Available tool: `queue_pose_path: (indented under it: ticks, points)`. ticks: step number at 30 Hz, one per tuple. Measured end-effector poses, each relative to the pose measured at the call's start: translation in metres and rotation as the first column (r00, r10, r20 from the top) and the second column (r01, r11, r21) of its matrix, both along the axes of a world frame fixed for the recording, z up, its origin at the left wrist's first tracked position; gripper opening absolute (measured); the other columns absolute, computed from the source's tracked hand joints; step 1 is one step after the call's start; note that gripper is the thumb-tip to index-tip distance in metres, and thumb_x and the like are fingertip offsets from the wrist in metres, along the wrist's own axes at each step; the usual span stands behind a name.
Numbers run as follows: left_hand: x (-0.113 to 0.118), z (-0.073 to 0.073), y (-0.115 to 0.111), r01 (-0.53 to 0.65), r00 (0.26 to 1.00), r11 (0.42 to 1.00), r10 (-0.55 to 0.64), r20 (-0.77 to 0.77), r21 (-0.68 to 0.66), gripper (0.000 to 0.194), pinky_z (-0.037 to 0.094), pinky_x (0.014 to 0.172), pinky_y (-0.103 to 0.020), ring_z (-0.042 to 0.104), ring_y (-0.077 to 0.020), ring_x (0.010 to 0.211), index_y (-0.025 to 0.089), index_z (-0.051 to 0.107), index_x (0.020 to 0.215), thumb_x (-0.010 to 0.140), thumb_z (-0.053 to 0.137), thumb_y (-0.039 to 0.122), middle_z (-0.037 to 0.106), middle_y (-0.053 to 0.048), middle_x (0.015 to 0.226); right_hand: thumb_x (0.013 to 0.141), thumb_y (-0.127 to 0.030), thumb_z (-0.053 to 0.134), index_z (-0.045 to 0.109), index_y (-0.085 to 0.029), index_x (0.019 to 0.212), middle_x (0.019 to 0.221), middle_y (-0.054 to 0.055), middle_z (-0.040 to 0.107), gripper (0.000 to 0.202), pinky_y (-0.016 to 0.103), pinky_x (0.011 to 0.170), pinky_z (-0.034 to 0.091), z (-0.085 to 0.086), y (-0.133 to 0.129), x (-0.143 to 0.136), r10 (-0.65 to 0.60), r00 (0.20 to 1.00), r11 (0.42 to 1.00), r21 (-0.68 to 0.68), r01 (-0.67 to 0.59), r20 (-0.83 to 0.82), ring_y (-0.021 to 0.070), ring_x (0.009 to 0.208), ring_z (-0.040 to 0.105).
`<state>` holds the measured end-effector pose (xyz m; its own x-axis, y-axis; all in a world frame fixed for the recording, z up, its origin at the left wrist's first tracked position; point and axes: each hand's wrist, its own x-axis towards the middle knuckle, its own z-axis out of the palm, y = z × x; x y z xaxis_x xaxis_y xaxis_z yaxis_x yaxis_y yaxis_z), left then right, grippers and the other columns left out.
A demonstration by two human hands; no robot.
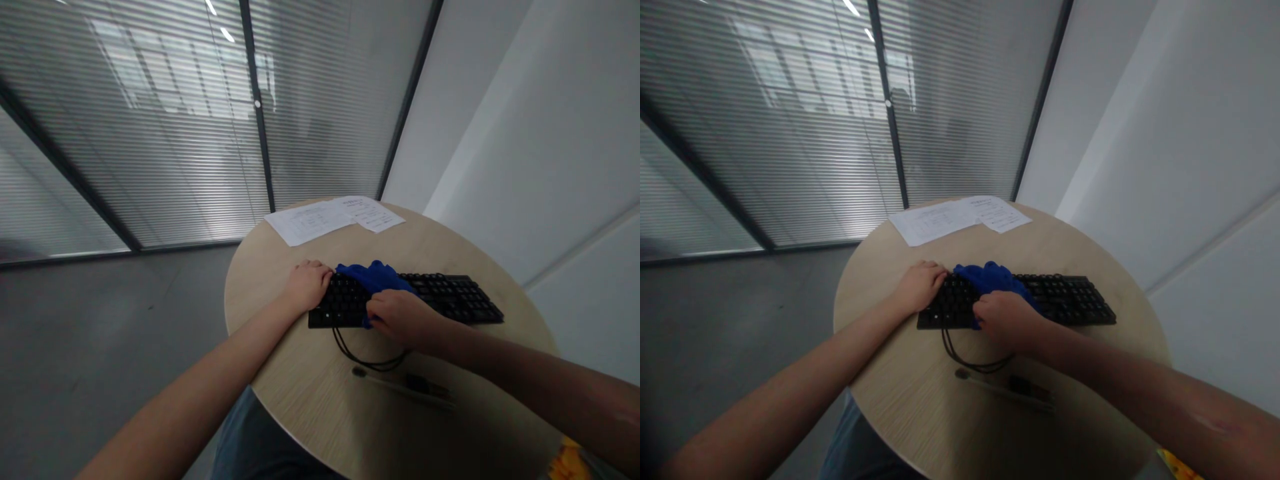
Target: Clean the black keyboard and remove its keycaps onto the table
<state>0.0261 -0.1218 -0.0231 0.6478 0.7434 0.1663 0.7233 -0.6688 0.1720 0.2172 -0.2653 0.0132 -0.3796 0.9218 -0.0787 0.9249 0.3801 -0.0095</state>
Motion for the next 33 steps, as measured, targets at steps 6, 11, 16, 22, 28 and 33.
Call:
queue_pose_path:
  ticks: [6,11,16,22,28,33]
  points:
    - [0.003,-0.002,0.01,0.039,0.999,0.999,-0.038,0.024,-0.025,0.039,0.045,0.097,-0.041,0.059,-0.0281,0.108,0.023,0.073,0.113,0.103,0.037,0.034,0.069,-0.01,0.113,0.096,-0.022,0.058,0.067,-0.015,0.093,0.097,0.009,0.07,0.011,0.03,0.075,0.043,-0.002,0.013,-0.017,0.076,0.997,0.996,0.058,-0.074,-0.03,0.0211,0.09,0.065]
    - [0.002,-0.001,0.016,0.05,0.999,0.998,-0.05,-0.008,0.024,0.039,0.046,0.095,-0.04,0.061,-0.027,0.104,0.023,0.074,0.113,0.103,0.037,0.034,0.07,-0.01,0.11,0.096,-0.018,0.054,0.066,-0.015,0.094,0.093,0.009,0.07,0.012,0.03,0.071,0.043,-0.004,0.029,-0.034,0.182,0.983,0.975,0.127,-0.182,0.015,0.0217,0.085,0.065]
    - [0.002,0.001,0.017,0.059,0.996,0.996,-0.055,-0.063,0.063,0.042,0.046,0.096,-0.039,0.062,-0.0258,0.103,0.022,0.074,0.112,0.104,0.035,0.035,0.071,-0.01,0.107,0.093,-0.02,0.059,0.07,-0.016,0.093,0.095,0.009,0.072,0.011,0.03,0.073,0.045,0.007,0.014,0.001,0.083,0.995,0.996,0.029,-0.085,0.061,0.023,0.09,0.068]
    - [0.008,0.012,0.015,0.009,0.991,0.997,0.001,-0.136,0.072,0.039,0.047,0.092,-0.043,0.063,-0.0297,0.103,0.022,0.073,0.111,0.102,0.037,0.035,0.071,-0.013,0.109,0.089,-0.015,0.063,0.072,-0.016,0.091,0.094,0.008,0.073,0.009,0.031,0.078,0.044,0.019,-0.019,0.065,-0.105,0.99,0.994,0.001,0.106,0.089,0.0228,0.092,0.067]
    - [0.039,0.025,0.001,-0.002,0.993,0.999,0.007,-0.116,0.04,0.045,0.049,0.09,-0.044,0.065,-0.0327,0.105,0.016,0.071,0.112,0.103,0.031,0.034,0.071,-0.018,0.112,0.092,-0.02,0.063,0.074,-0.018,0.096,0.096,0.007,0.071,0.012,0.031,0.082,0.043,0.018,-0.022,0.065,-0.07,0.996,0.992,0.104,0.076,-0.064,0.0211,0.094,0.063]
    - [0.065,0.01,-0.014,0.031,0.996,0.999,-0.028,-0.081,0.042,0.044,0.048,0.092,-0.047,0.064,-0.0344,0.108,0.013,0.07,0.111,0.103,0.033,0.035,0.069,-0.019,0.115,0.093,-0.023,0.063,0.075,-0.017,0.088,0.095,0.007,0.069,0.013,0.03,0.076,0.042,0.001,-0.006,0.027,0.017,0.997,0.991,0.134,-0.006,-0.078,0.0186,0.087,0.06]
